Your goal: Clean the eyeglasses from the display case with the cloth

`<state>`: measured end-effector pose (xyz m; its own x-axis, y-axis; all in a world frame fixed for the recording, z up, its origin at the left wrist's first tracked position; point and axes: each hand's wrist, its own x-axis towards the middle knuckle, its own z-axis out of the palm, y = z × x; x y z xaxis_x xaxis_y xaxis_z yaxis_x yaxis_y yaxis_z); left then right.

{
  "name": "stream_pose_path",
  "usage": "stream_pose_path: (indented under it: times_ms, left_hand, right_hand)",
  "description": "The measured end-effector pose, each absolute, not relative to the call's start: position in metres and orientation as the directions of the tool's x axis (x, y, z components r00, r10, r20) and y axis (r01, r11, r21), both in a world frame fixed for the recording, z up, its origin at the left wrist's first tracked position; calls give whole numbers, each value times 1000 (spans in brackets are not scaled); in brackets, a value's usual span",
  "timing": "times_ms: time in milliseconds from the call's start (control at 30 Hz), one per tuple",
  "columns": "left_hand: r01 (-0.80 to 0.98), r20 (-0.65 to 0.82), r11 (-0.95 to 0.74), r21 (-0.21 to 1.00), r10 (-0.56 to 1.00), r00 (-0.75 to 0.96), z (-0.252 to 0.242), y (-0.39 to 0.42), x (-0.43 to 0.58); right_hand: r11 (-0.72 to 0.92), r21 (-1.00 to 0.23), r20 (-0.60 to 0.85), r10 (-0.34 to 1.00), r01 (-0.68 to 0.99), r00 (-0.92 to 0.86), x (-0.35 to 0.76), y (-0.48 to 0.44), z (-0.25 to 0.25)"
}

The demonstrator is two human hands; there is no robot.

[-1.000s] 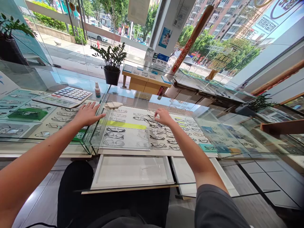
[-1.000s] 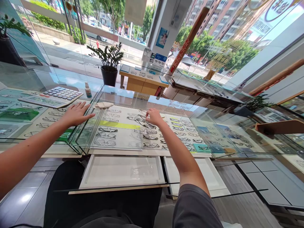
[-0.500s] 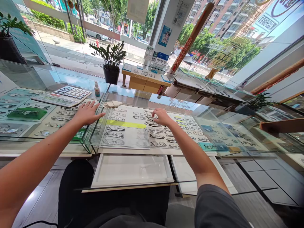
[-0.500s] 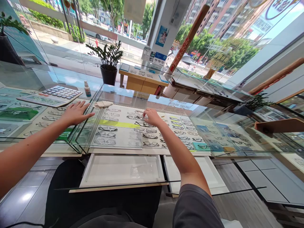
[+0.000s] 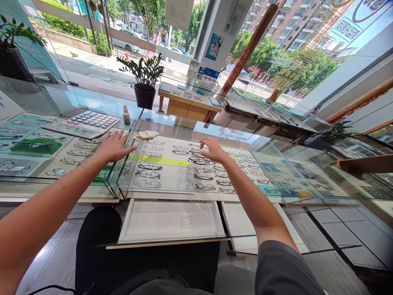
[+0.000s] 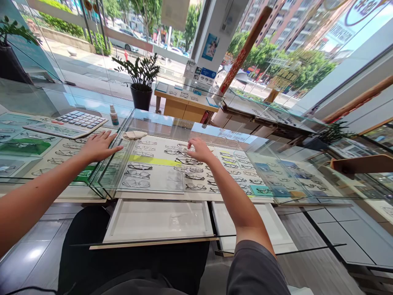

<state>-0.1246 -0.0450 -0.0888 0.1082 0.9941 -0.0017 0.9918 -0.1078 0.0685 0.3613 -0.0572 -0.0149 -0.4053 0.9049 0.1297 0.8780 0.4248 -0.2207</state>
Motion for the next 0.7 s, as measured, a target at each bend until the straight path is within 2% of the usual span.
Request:
stream_pose_path:
  times_ms: [67, 167, 267, 333, 433, 533, 600, 700]
  left_hand:
    - [992, -3, -108, 65, 994, 108, -88, -46, -124]
    - [992, 1, -108, 66, 994, 108, -87, -47, -124]
    - [993, 0, -105, 61, 994, 106, -87, -49, -124]
    - [993, 2, -102, 60, 995, 102, -86, -50, -123]
    - [993, -5, -96, 65, 995, 97, -84, -50, -121]
    - [993, -27, -95, 65, 995, 97, -83, -50, -121]
    - [994, -40, -91, 65, 995, 94, -82, -50, -121]
    - [994, -47, -83, 69, 995, 86, -80, -51, -119]
  right_hand:
    - [493, -317, 250, 868, 811, -430, 345, -74, 2]
    - [651, -376, 375, 758, 659, -535, 306, -113, 29]
    - [788, -392, 329, 602, 474, -728, 259, -159, 40]
    - [857, -339, 276, 485, 388, -830, 231, -186, 32]
    - [932, -259, 167, 303, 255, -938, 198, -213, -3]
    - [945, -303, 41, 141, 122, -989, 177, -221, -53]
    - [928, -352, -17, 122, 121, -992, 169, -218, -88]
    - [911, -343, -76, 214, 227, -974, 166, -202, -138]
